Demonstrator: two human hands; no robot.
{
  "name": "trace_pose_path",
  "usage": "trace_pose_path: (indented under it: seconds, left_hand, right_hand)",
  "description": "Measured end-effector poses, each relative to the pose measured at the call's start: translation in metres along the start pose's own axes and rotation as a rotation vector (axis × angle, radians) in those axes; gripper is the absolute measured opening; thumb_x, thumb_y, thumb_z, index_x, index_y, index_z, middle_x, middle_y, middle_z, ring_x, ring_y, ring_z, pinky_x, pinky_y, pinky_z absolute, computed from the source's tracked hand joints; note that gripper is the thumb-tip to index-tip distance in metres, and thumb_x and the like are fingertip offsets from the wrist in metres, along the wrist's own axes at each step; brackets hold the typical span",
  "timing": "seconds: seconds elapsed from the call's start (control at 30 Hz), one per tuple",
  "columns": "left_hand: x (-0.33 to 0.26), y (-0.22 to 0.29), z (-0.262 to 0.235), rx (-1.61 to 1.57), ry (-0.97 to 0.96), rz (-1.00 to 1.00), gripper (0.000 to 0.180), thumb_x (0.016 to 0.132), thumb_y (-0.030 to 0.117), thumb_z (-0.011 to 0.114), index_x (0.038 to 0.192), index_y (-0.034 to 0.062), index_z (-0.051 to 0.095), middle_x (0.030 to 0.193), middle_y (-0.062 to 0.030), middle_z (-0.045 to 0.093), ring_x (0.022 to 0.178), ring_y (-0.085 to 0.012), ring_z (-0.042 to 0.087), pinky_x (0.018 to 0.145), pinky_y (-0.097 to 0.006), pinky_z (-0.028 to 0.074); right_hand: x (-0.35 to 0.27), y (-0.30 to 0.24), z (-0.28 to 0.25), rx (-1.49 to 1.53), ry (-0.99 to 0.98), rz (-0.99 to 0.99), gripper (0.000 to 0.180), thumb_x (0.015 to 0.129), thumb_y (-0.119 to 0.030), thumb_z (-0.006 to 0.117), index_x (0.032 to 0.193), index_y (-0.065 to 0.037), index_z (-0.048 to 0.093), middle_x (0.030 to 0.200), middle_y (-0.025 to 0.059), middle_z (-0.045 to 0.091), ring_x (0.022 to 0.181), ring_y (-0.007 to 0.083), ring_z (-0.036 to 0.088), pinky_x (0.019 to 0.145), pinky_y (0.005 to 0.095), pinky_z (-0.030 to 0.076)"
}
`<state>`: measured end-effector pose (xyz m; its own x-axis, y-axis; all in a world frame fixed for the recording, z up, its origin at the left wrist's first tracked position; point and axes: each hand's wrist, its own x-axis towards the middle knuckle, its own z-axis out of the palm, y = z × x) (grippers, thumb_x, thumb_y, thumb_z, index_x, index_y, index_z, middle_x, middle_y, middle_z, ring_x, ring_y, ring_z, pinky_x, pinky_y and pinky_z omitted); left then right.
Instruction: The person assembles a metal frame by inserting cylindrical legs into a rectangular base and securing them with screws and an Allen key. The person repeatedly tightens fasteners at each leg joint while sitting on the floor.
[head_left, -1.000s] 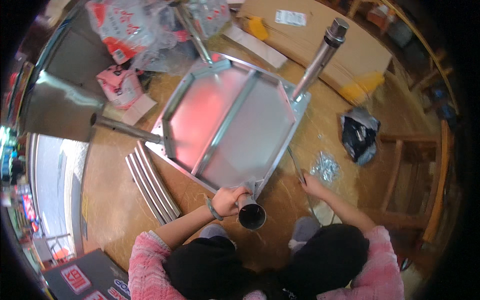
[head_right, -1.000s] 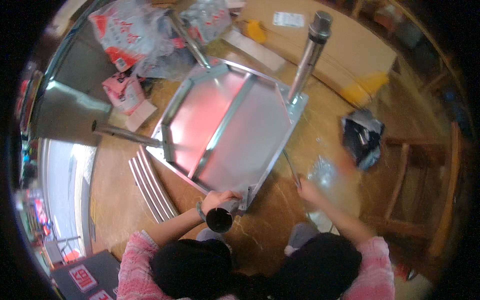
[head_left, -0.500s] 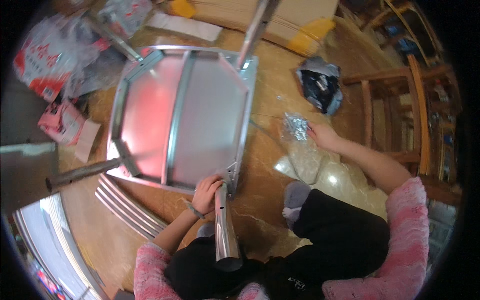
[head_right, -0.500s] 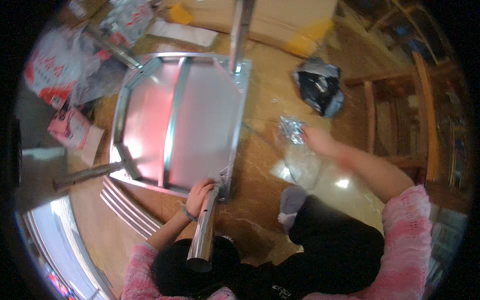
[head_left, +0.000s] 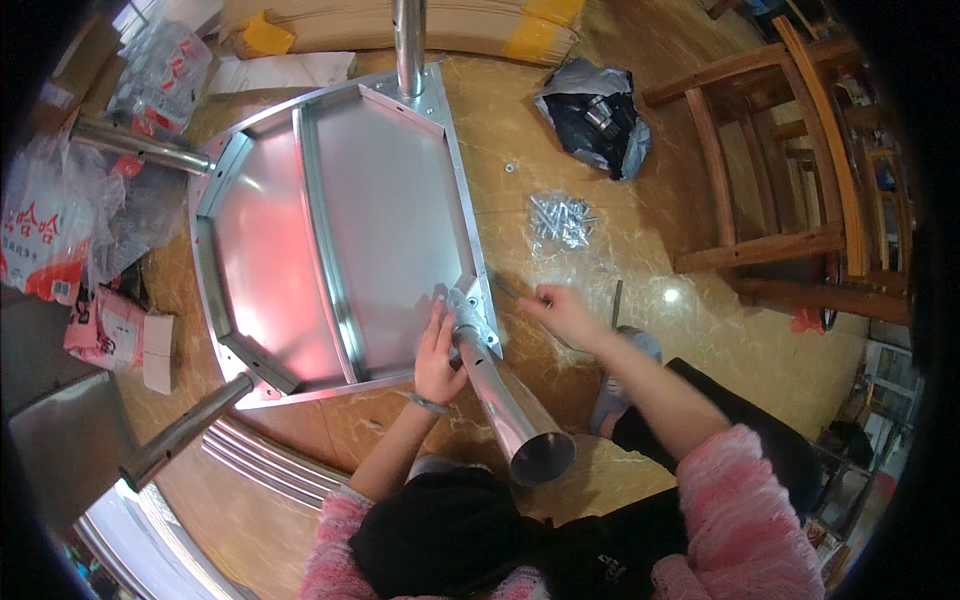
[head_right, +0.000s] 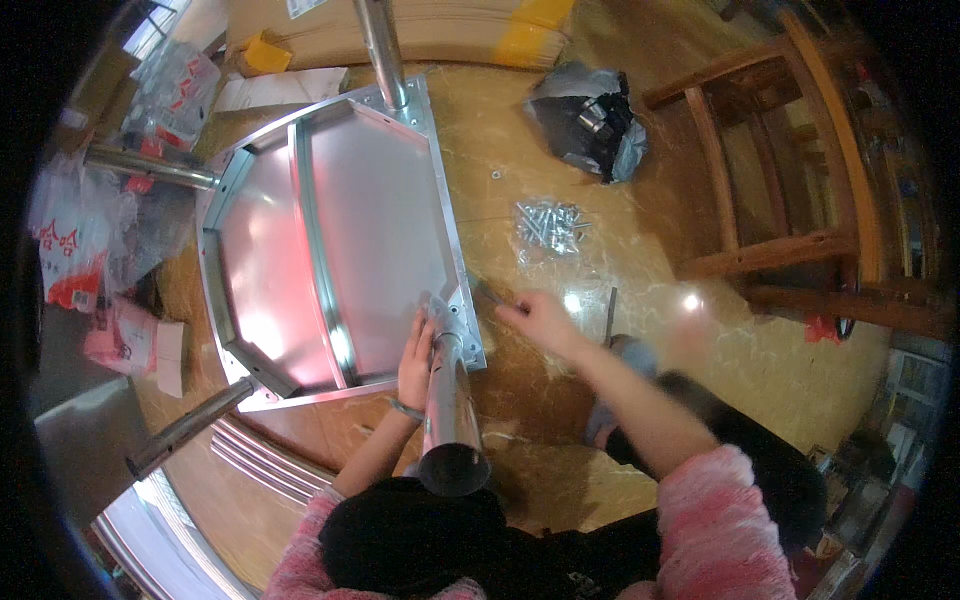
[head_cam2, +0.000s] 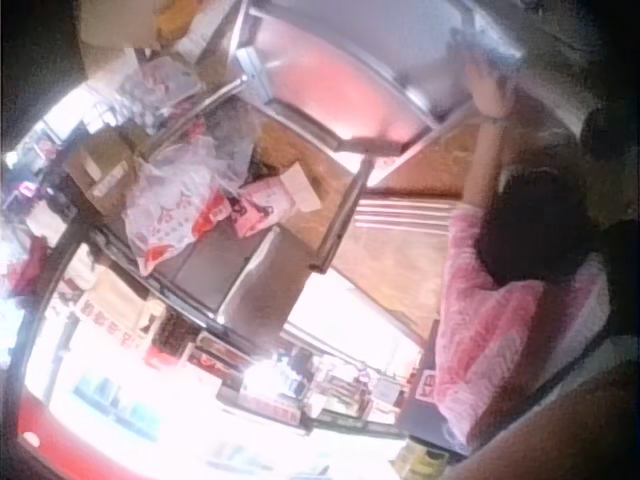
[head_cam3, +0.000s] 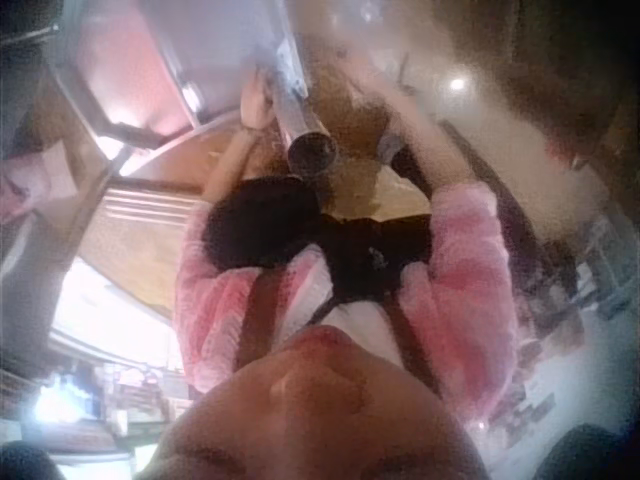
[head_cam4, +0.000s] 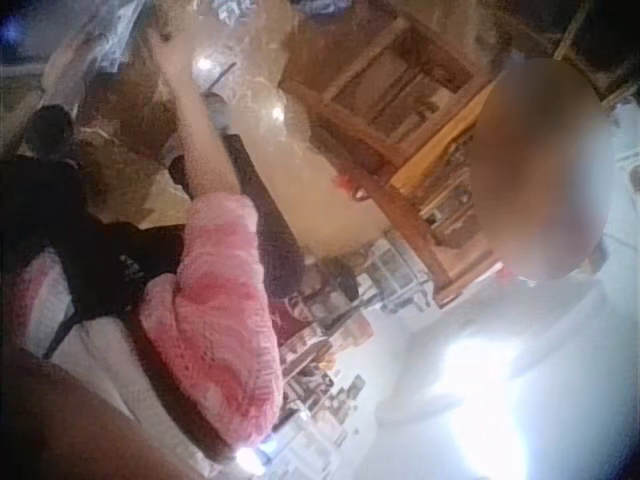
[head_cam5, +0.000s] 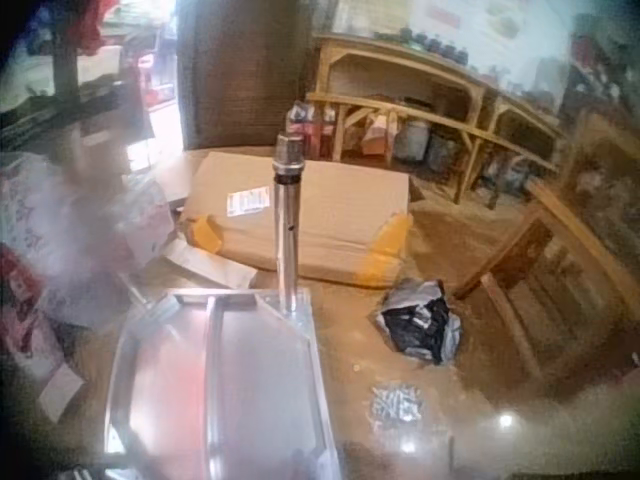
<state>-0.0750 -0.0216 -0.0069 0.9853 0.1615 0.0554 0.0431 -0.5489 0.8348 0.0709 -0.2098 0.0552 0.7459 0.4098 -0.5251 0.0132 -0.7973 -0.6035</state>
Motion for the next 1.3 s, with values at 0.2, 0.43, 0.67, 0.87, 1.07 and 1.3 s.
trace_pose_path:
  seconds: [0.2, 0.43, 0.67, 0.87, 1.07, 1.3]
  left_hand:
    - [0.012, -0.004, -0.012, 0.013, -0.155, 0.017, 0.055, 0.079, 0.005, 0.05, 0.132, 0.0065, 0.037, 0.136, -0.0154, 0.038, 0.125, -0.0303, 0.037, 0.103, -0.044, 0.026]
    - [0.012, -0.006, -0.007, 0.058, -0.277, -0.126, 0.05, 0.087, 0.012, 0.041, 0.137, 0.0097, 0.032, 0.14, -0.0123, 0.034, 0.13, -0.0277, 0.031, 0.107, -0.046, 0.016]
    - [0.011, -0.001, -0.009, 0.135, -0.264, -0.123, 0.053, 0.086, 0.014, 0.042, 0.138, 0.0111, 0.031, 0.14, -0.0107, 0.034, 0.129, -0.0306, 0.031, 0.105, -0.044, 0.02]
    - [0.021, 0.003, -0.019, 0.19, -0.277, -0.04, 0.063, 0.076, 0.013, 0.054, 0.136, 0.0107, 0.034, 0.139, -0.0104, 0.036, 0.126, -0.0321, 0.035, 0.1, -0.042, 0.028]
    - [0.011, 0.003, -0.02, 0.093, -0.21, -0.03, 0.06, 0.076, 0.011, 0.054, 0.132, 0.0034, 0.036, 0.135, -0.0173, 0.038, 0.122, -0.0329, 0.039, 0.099, -0.041, 0.03]
    - [-0.01, 0.0, -0.015, 0.316, -0.176, -0.03, 0.056, 0.075, 0.012, 0.056, 0.128, -0.0001, 0.04, 0.132, -0.0174, 0.042, 0.118, -0.0286, 0.045, 0.096, -0.039, 0.034]
  right_hand:
    - [-0.04, -0.003, 0.084, 0.379, 0.038, 0.074, 0.031, 0.079, -0.031, 0.065, 0.081, -0.001, 0.059, 0.067, 0.0135, 0.059, 0.061, 0.0226, 0.056, 0.059, 0.0343, 0.045]
    - [-0.033, 0.014, 0.105, 0.45, 0.134, 0.195, 0.029, 0.082, -0.027, 0.061, 0.089, 0.001, 0.059, 0.07, 0.013, 0.059, 0.064, 0.0219, 0.057, 0.062, 0.0344, 0.045]
    - [0.063, 0.031, 0.008, 0.338, 0.487, 0.014, 0.024, 0.081, -0.018, 0.056, 0.097, 0.0, 0.057, 0.078, 0.014, 0.062, 0.07, 0.0227, 0.061, 0.064, 0.0343, 0.047]
    - [0.179, -0.007, -0.048, 0.076, 0.488, -0.219, 0.02, 0.075, -0.018, 0.064, 0.087, -0.002, 0.059, 0.076, 0.0153, 0.063, 0.067, 0.028, 0.061, 0.058, 0.0353, 0.046]
    - [0.165, 0.013, -0.078, -0.135, 0.596, -0.048, 0.021, 0.073, -0.02, 0.063, 0.08, 0.0, 0.062, 0.072, 0.017, 0.063, 0.066, 0.0292, 0.062, 0.06, 0.0374, 0.047]
    - [0.11, 0.106, -0.11, 0.083, 0.573, 0.074, 0.016, 0.074, -0.012, 0.061, 0.086, -0.003, 0.066, 0.074, 0.0104, 0.064, 0.07, 0.02, 0.061, 0.064, 0.0307, 0.047]
